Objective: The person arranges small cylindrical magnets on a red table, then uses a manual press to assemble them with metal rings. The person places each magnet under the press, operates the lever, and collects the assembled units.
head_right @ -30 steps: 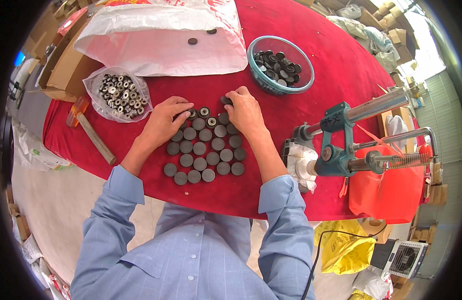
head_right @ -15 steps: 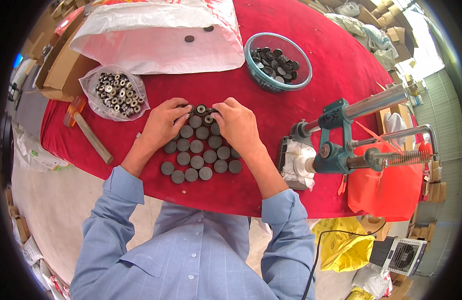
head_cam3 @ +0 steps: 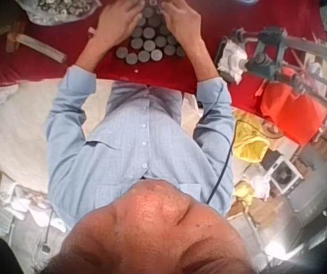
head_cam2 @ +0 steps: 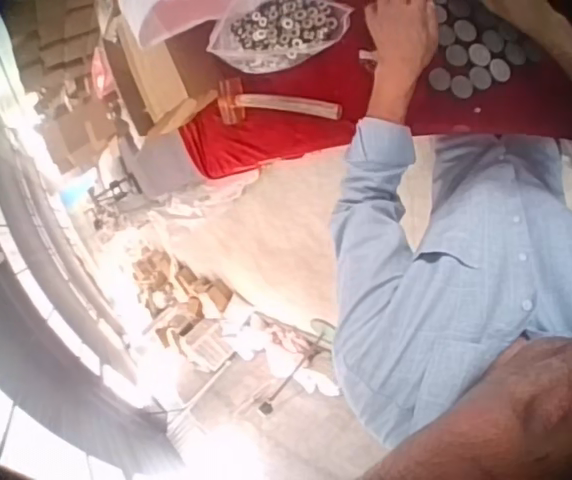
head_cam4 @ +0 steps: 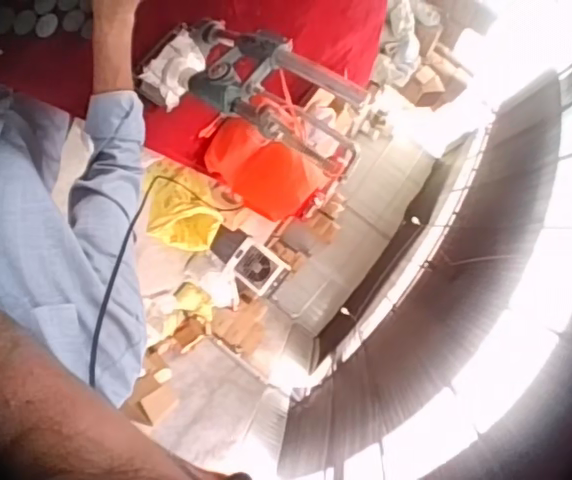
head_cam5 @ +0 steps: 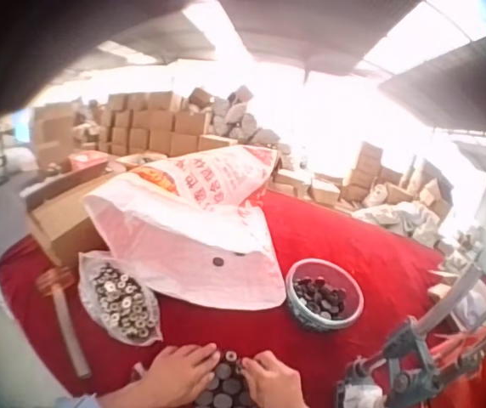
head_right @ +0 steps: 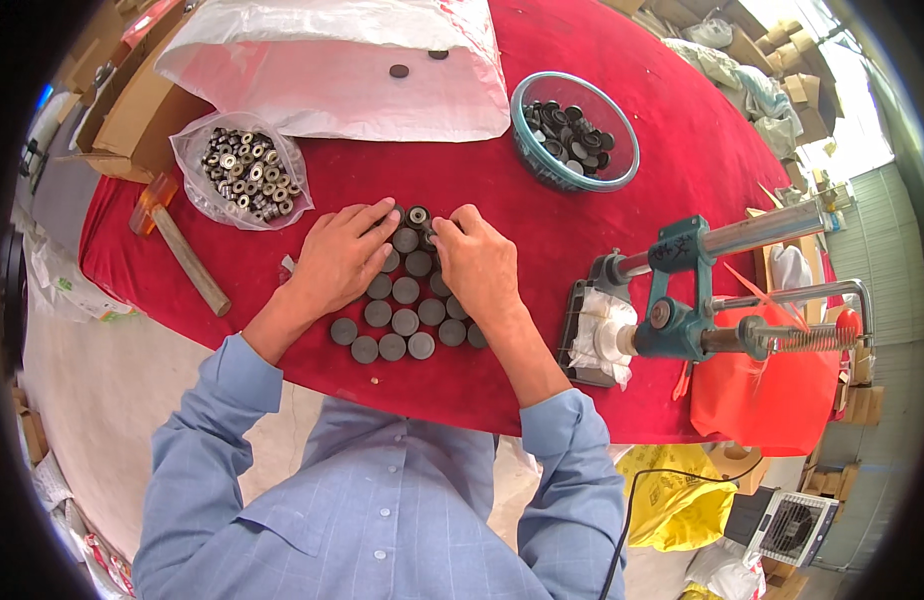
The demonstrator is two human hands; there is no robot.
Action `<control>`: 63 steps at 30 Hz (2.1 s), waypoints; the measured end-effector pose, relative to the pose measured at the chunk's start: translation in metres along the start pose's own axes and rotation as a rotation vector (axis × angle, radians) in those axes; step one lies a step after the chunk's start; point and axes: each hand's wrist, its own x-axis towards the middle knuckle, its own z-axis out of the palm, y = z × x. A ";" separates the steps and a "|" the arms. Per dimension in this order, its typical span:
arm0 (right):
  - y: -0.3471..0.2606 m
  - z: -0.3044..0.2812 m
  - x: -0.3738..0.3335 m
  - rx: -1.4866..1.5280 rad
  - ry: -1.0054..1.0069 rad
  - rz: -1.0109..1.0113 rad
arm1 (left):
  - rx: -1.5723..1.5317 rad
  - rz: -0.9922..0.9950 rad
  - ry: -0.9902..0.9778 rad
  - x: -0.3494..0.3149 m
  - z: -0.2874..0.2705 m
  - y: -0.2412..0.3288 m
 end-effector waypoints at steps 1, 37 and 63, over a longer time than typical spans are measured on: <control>-0.001 0.000 -0.001 -0.013 0.000 -0.008 | 0.003 0.000 0.002 -0.002 0.002 0.000; 0.043 -0.025 -0.006 0.166 -0.009 0.274 | -0.068 -0.050 0.011 -0.013 0.010 -0.004; 0.000 0.011 0.037 0.314 0.062 0.126 | -0.090 -0.068 0.023 -0.009 0.000 0.002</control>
